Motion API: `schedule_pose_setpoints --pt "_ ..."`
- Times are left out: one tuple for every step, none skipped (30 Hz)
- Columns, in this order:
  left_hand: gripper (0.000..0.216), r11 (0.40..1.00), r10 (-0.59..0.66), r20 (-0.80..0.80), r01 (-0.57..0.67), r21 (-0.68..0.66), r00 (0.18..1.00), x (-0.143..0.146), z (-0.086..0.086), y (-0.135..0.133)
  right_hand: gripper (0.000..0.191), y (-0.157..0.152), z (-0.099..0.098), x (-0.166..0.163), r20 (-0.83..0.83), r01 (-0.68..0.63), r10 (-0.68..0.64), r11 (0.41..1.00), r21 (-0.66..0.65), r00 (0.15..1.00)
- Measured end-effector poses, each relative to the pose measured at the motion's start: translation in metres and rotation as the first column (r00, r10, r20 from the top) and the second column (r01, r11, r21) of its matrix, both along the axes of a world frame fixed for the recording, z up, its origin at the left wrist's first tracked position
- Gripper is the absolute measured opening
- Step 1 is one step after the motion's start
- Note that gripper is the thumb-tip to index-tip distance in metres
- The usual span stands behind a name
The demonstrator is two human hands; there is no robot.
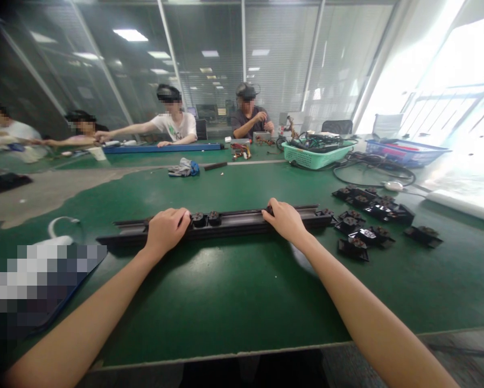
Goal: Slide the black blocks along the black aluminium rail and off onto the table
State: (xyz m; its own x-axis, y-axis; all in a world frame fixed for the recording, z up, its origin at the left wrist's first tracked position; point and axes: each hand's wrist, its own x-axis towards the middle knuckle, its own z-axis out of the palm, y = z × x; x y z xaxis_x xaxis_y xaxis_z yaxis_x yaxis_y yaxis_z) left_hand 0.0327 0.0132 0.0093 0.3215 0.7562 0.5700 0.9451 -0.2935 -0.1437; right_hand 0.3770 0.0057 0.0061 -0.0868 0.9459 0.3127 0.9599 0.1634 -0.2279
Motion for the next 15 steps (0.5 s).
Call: schedule_pose_setpoints --pt "0.041 1.0 0.0 0.0 0.0 0.0 1.0 -0.0002 0.0 0.0003 0.02 -0.0004 0.0003 0.0007 0.001 -0.006 0.006 1.0 0.006 1.0" --pt "0.041 1.0 0.0 0.001 0.0 -0.001 1.0 -0.0004 0.0 0.0006 0.02 -0.0009 0.0007 0.0013 0.004 -0.01 0.01 1.0 0.011 1.0" --pt "0.041 1.0 0.001 0.001 -0.001 -0.002 1.0 -0.0005 -0.0001 0.0009 0.02 -0.0014 0.0012 0.0018 0.009 -0.012 0.012 1.0 0.014 1.0" --pt "0.041 1.0 0.0 -0.001 0.0 -0.002 1.0 -0.0007 -0.0003 0.0012 0.02 -0.0018 0.0016 0.0023 0.015 -0.014 0.014 1.0 0.017 1.0" --pt "0.041 1.0 0.0 -0.002 0.0 -0.001 1.0 -0.0007 -0.0006 0.0014 0.02 -0.0021 0.0021 0.0028 0.021 -0.017 0.016 1.0 0.018 1.0" --pt "0.041 1.0 0.001 -0.004 -0.001 0.002 1.0 -0.0008 -0.0008 0.0017 0.021 -0.0023 0.0024 0.0032 0.026 -0.02 0.02 1.0 0.017 0.999" --pt "0.041 1.0 0.002 -0.006 -0.002 0.007 1.0 -0.0008 -0.001 0.0018 0.021 -0.0024 0.0026 0.0036 0.029 -0.025 0.024 1.0 0.016 0.999" --pt "0.041 1.0 0.003 -0.007 -0.003 0.01 1.0 -0.0007 -0.0012 0.0019 0.021 -0.0025 0.0028 0.0039 0.033 -0.029 0.029 0.999 0.016 0.999" --pt "0.041 1.0 0.004 -0.008 -0.004 0.011 1.0 -0.0007 -0.0012 0.0019 0.021 -0.0025 0.0029 0.0041 0.038 -0.032 0.032 0.999 0.016 0.999" --pt "0.041 1.0 0.005 -0.009 -0.004 0.01 1.0 -0.0006 -0.0012 0.0018 0.022 -0.0026 0.0029 0.0042 0.045 -0.035 0.034 0.999 0.017 0.998" --pt "0.041 1.0 0.005 -0.009 -0.005 0.008 1.0 -0.0005 -0.0011 0.0017 0.022 -0.0026 0.0029 0.0043 0.053 -0.035 0.034 0.999 0.019 0.998" --pt "0.041 1.0 0.005 -0.01 -0.005 0.005 1.0 -0.0005 -0.0009 0.0016 0.023 -0.0028 0.003 0.0042 0.061 -0.033 0.032 0.999 0.02 0.998" --pt "0.041 1.0 0.004 -0.011 -0.004 0.005 1.0 -0.0005 -0.0008 0.0015 0.023 -0.003 0.0032 0.0041 0.068 -0.027 0.026 0.999 0.021 0.997" --pt "0.041 1.0 0.004 -0.011 -0.004 0.006 1.0 -0.0006 -0.0007 0.0015 0.023 -0.0033 0.0035 0.004 0.073 -0.021 0.019 1.0 0.02 0.997" --pt "0.041 1.0 0.005 -0.012 -0.004 0.01 1.0 -0.0006 -0.0006 0.0014 0.023 -0.0036 0.0038 0.0039 0.075 -0.014 0.012 1.0 0.019 0.997"
